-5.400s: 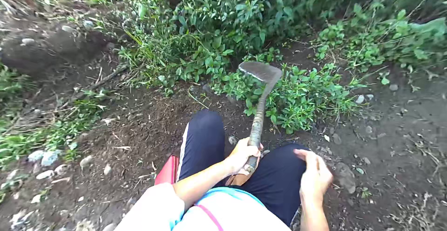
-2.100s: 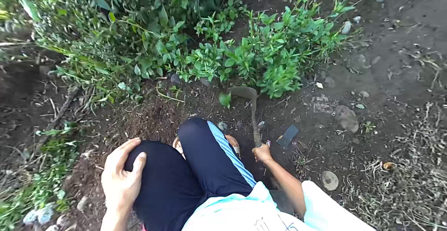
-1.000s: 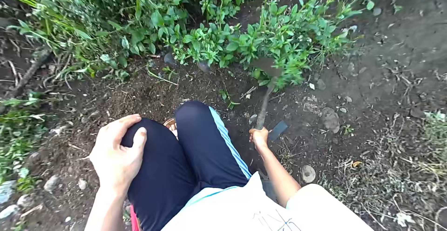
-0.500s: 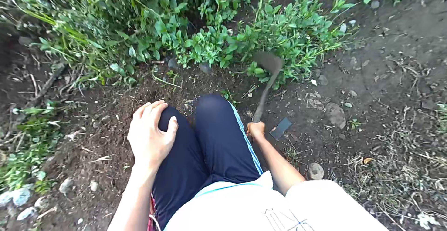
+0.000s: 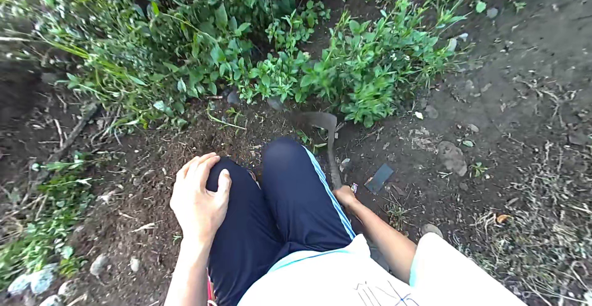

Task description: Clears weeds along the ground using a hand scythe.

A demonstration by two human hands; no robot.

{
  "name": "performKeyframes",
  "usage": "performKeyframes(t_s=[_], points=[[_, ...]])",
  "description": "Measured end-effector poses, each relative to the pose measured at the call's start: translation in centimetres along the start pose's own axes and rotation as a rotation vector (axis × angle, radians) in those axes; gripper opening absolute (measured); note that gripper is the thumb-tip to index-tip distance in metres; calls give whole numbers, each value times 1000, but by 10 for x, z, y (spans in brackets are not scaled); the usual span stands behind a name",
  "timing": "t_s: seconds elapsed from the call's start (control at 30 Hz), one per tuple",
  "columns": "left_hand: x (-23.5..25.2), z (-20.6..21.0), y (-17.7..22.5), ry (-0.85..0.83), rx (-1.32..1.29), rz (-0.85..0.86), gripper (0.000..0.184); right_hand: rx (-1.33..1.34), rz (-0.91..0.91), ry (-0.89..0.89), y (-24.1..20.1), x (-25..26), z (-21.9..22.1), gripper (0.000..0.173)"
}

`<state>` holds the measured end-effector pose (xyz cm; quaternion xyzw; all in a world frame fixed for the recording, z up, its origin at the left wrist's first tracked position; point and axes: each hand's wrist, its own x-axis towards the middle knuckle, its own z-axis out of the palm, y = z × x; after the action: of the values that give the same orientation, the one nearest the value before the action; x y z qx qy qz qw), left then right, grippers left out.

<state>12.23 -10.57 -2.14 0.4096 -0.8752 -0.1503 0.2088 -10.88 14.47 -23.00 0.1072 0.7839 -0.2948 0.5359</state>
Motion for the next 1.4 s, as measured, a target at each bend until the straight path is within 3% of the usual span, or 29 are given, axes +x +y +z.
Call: performKeyframes(t_s=[0.1, 0.27, 0.43, 0.53, 0.67, 0.83, 0.93, 1.07, 1.17, 1.27, 1.4], points=[[-2, -3, -7, 25, -28, 6, 41, 30, -81, 43, -3, 3, -14, 27], [-4, -7, -6, 21, -27, 8, 39, 245, -114, 129, -33, 16, 0, 11], [-1, -10, -12, 25, -20, 2, 41, -46, -4, 35, 35, 17, -26, 24], [-2, -14, -15, 19, -33, -8, 39, 19, -43, 111, 30, -2, -51, 34], [9, -21, -14, -69, -20, -13, 39, 149, -129, 219, 13, 2, -49, 28], [35, -31, -14, -278, -115, -181, 26, -101, -16, 141, 62, 14, -55, 32], [34, -30, -11, -279, -94, -196, 26, -60, -70, 175, 46, -1, -60, 34], [30, -26, -2, -239, -64, -164, 26, 158, -155, 260, 2, 11, -31, 33], [26, -25, 2, -225, -47, -158, 24, 27, -119, 240, 4, 34, -11, 37], [26, -24, 3, -211, -20, -166, 25, -47, -80, 187, 8, 28, -28, 36], [25, -24, 5, -204, 21, -164, 26, 116, -161, 230, -17, 9, -46, 33]])
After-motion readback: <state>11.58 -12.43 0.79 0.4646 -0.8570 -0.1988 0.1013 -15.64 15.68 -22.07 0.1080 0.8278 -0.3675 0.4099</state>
